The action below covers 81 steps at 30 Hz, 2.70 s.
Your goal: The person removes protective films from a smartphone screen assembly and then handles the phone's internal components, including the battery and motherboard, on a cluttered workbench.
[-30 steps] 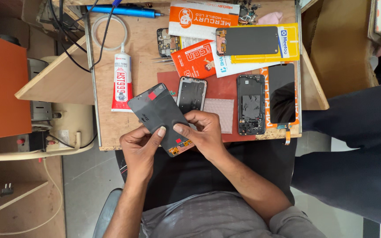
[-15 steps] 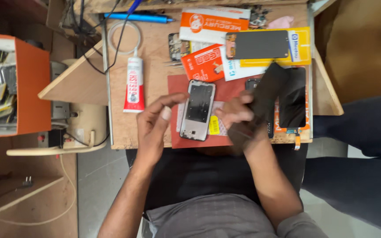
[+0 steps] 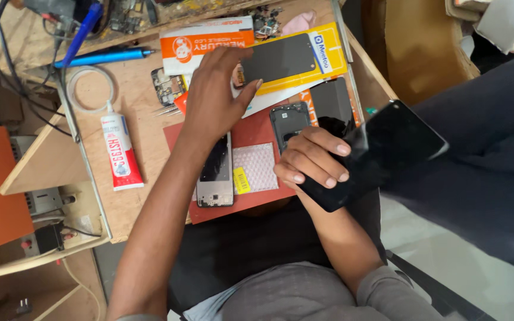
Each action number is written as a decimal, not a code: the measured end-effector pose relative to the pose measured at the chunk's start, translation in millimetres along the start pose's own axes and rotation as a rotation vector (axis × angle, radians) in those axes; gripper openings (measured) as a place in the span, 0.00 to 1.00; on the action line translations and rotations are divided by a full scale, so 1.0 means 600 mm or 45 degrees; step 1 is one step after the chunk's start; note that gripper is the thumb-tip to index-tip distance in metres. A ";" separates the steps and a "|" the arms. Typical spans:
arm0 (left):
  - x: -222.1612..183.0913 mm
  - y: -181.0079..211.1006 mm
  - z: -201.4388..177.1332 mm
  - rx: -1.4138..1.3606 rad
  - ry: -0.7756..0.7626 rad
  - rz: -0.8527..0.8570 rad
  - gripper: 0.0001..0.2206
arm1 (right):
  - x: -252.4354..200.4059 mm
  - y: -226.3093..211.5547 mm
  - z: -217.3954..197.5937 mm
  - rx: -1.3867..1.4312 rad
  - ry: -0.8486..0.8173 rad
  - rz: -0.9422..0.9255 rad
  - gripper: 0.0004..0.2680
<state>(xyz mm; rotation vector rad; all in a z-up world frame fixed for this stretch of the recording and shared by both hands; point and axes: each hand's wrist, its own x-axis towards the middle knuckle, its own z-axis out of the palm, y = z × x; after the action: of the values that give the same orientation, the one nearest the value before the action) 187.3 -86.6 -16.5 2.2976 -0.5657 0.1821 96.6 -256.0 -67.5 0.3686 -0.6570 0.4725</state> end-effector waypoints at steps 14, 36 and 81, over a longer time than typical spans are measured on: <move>0.060 -0.029 0.082 0.369 -0.243 0.064 0.44 | -0.011 -0.037 0.000 -0.008 -0.054 -0.057 0.05; 0.075 -0.051 0.090 0.357 -0.188 -0.020 0.30 | -0.103 -0.202 0.066 -1.087 0.786 -0.621 0.01; -0.195 0.123 -0.055 -0.531 0.176 -0.463 0.31 | -0.063 0.004 0.038 -1.574 0.809 0.275 0.34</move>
<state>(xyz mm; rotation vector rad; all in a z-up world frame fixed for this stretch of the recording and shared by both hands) 51.1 -69.4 19.8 1.9208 -0.0936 0.0396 57.7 -275.8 -75.2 -0.9980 -0.2647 0.2845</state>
